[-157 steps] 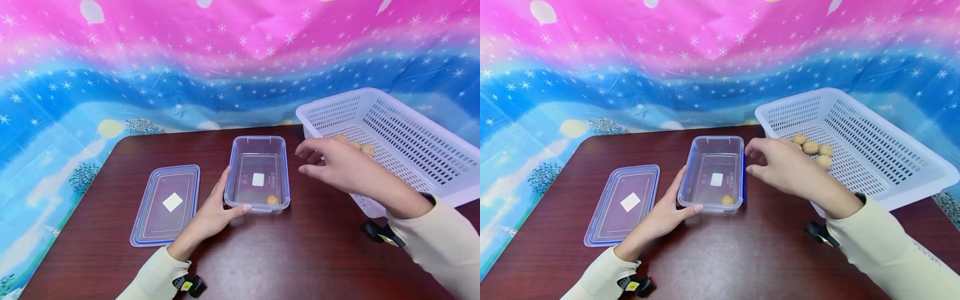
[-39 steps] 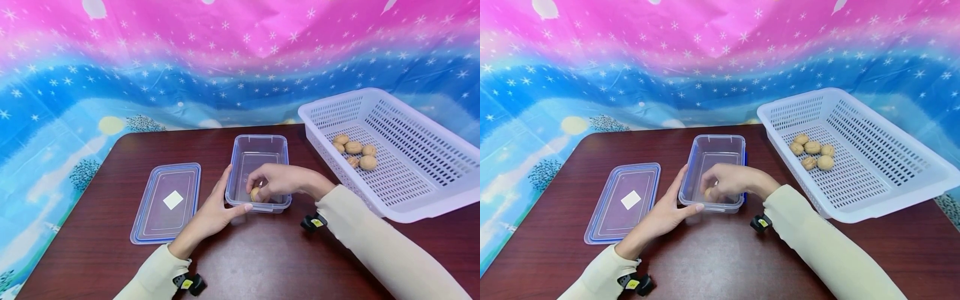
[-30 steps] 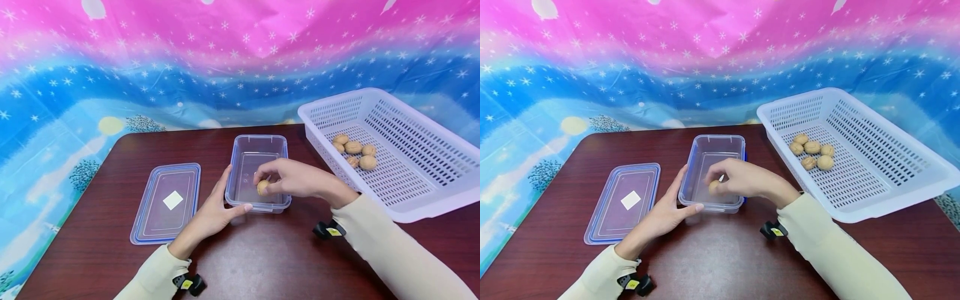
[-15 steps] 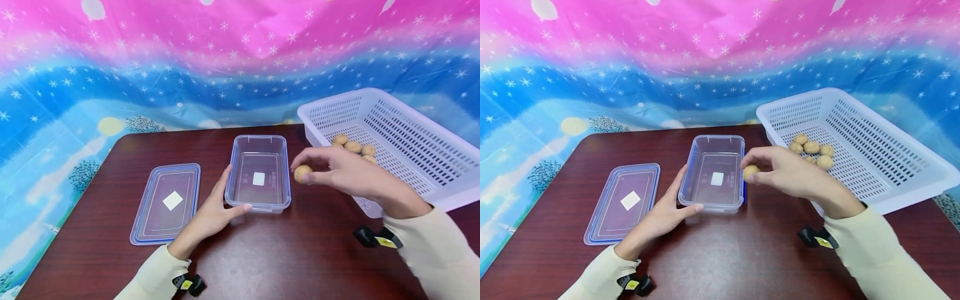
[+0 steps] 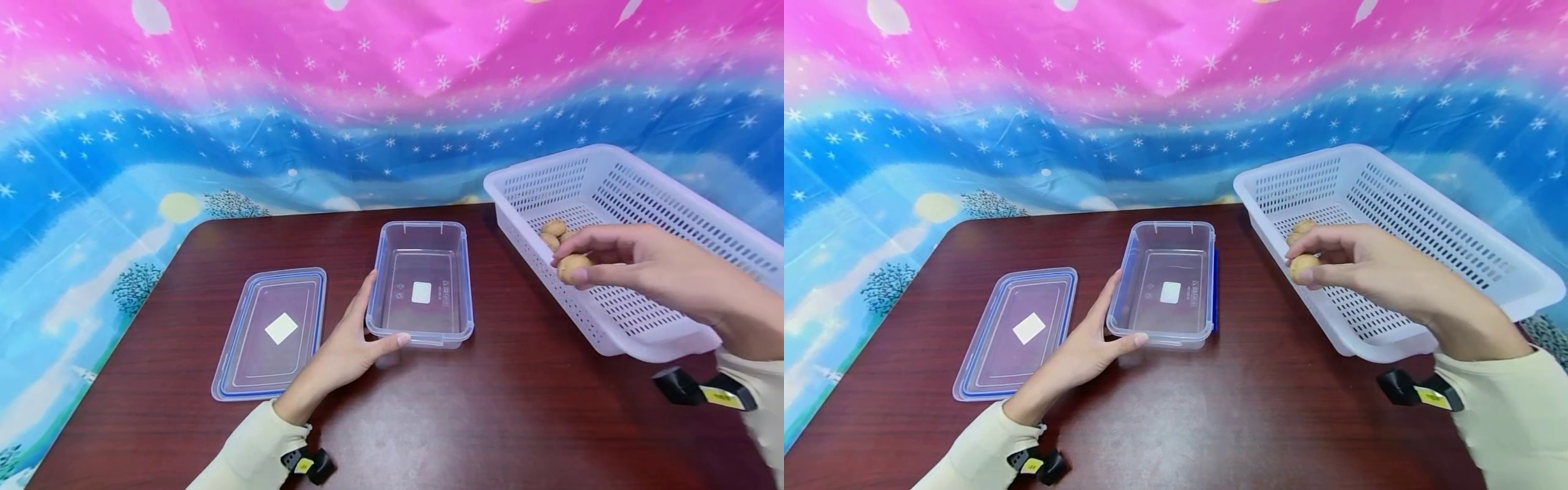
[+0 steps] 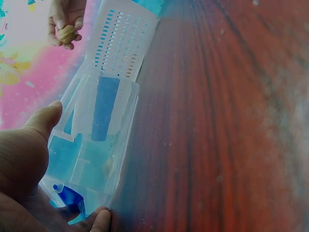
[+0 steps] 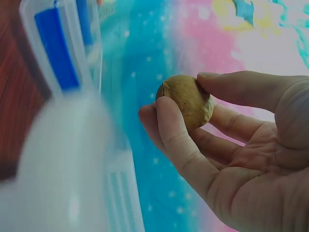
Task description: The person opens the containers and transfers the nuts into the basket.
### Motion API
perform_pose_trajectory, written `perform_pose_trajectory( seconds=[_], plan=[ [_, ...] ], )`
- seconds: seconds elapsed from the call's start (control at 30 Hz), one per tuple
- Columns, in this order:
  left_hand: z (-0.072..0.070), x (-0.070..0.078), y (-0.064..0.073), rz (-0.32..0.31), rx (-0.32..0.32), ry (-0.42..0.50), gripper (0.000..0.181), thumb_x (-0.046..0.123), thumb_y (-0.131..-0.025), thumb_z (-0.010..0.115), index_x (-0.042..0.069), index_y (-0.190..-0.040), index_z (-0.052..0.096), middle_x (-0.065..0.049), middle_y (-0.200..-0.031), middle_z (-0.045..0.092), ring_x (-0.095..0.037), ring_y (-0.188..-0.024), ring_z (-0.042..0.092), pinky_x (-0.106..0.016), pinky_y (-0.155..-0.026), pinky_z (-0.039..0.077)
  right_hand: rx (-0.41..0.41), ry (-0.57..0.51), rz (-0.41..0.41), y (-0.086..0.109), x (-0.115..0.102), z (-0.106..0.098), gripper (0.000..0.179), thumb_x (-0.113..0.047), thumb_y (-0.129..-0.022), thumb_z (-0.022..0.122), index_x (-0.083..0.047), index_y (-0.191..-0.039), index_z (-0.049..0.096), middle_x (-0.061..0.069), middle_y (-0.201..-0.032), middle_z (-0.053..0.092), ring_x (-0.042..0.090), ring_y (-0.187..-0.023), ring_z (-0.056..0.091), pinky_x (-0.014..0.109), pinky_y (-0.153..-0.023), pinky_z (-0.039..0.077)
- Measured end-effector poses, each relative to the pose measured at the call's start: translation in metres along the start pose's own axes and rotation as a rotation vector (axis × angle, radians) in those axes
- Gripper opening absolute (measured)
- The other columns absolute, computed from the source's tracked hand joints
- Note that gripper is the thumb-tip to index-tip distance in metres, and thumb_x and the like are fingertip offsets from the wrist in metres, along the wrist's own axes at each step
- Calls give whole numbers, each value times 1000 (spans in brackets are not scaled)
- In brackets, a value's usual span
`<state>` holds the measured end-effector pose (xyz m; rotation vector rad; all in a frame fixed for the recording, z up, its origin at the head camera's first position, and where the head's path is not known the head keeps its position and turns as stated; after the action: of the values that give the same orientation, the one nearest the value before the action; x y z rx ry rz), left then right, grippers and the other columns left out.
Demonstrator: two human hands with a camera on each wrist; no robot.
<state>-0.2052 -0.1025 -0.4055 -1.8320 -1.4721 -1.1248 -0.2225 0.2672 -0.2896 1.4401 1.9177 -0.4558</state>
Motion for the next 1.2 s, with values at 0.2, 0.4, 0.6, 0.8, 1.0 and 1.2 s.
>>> perform_pose_trajectory(
  seconds=[0.2,0.4,0.6,0.8,1.0,1.2],
  plan=[
    [0,0,0,4,-2,2,114,45,-88,84,41,-168,2,5,-177,9,-23,-162,17,-57,-125,30,22,-20,36,5,27,-12,27,-20,-103,69,-20,-130,68,-10,-116,73,7,-101,70,19,-81,54],
    [0,-1,0,3,-4,-1,114,46,-88,83,41,-168,2,4,-177,9,-23,-161,18,-57,-124,30,-10,29,95,7,52,-14,29,-26,-104,67,-22,-133,66,-20,-118,72,-1,-102,67,23,-80,53],
    [0,0,0,2,-4,-1,114,46,-88,83,42,-168,2,5,-177,10,-23,-161,19,-57,-125,29,-36,141,85,4,71,-11,36,-27,-104,68,-16,-138,63,-9,-122,72,-5,-98,66,24,-79,52],
    [0,-1,0,-1,-1,2,114,45,-88,84,42,-168,2,4,-177,10,-24,-161,19,-58,-125,29,-30,152,63,-4,83,-4,36,-18,-99,72,-5,-133,66,7,-123,70,-6,-93,64,21,-78,51],
    [0,-1,0,1,-2,12,114,45,-88,84,42,-168,2,4,-177,10,-23,-161,19,-57,-125,29,-22,263,56,-12,88,-4,31,-11,-95,74,-7,-126,71,19,-130,69,5,-105,60,26,-80,50],
    [0,-1,0,4,-4,19,114,45,-88,84,41,-168,2,4,-177,10,-24,-161,20,-56,-124,32,-53,336,45,-18,90,-3,32,-10,-89,78,-8,-121,74,18,-117,74,27,-103,63,36,-81,49]
  ],
)
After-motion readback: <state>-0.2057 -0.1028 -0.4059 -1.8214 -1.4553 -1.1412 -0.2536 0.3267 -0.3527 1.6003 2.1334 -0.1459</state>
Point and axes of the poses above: each hand's wrist, its own y-axis away from the middle knuckle, its own z-axis out of the palm, x = y × z, the point moved 6 cm from there along -y, towards the middle knuckle
